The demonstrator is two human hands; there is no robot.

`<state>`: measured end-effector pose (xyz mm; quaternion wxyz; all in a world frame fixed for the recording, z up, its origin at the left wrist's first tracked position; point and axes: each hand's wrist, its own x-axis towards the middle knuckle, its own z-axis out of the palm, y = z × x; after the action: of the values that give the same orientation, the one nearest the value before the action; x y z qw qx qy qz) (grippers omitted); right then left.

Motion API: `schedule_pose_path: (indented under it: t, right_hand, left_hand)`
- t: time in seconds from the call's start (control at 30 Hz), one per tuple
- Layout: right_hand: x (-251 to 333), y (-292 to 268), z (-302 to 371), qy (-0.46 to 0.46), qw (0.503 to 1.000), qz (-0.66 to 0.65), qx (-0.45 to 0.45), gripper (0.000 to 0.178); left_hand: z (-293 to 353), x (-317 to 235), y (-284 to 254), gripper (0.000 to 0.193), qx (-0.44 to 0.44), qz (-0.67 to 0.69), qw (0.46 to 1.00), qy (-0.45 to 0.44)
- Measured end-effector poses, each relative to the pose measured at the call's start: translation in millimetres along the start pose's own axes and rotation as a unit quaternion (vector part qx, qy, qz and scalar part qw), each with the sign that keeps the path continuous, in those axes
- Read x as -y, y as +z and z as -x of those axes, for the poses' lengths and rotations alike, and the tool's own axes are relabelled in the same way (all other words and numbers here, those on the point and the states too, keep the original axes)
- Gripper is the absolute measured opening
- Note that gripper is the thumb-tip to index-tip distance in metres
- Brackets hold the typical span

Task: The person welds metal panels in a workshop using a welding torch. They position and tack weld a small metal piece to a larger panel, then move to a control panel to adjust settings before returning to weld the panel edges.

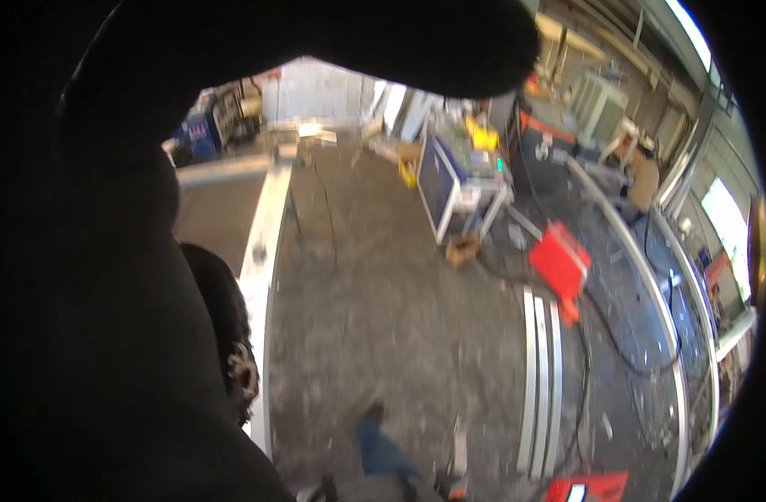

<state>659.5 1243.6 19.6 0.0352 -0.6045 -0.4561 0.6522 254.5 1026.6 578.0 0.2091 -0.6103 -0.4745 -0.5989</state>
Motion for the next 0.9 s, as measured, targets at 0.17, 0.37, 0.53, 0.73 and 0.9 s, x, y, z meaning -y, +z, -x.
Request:
schedule_pose_path:
  t: [0.17, 0.37, 0.53, 0.73, 0.9]
  right_hand:
    - [153.0, 28.2, -80.9, -0.029, 0.999, 0.029, -0.009, 0.020]
    - [292.0, 85.6, -142.1, -0.080, 0.996, 0.028, 0.012, 0.021]
    - [306.6, 106.3, -216.2, -0.062, 0.934, -0.331, 0.119, 0.031]
    - [522.5, 170.9, -257.7, -0.187, 0.975, 0.062, -0.108, 0.018]
    - [722.6, 241.2, -240.5, -0.211, 0.970, 0.006, -0.117, 0.022]
  left_hand:
    - [-97.2, 131.0, 8.5, 0.074, -0.019, 0.095, 0.995, 0.011]
    - [-150.5, 281.6, 53.4, 0.079, 0.039, 0.158, 0.986, 0.033]
    - [-153.8, 425.0, 97.4, 0.083, 0.105, 0.186, 0.977, 0.024]
    - [-180.1, 574.2, 137.0, 0.089, 0.119, 0.250, 0.960, -0.036]
    - [-84.3, 712.6, 234.3, 0.094, 0.173, 0.207, 0.898, -0.347]
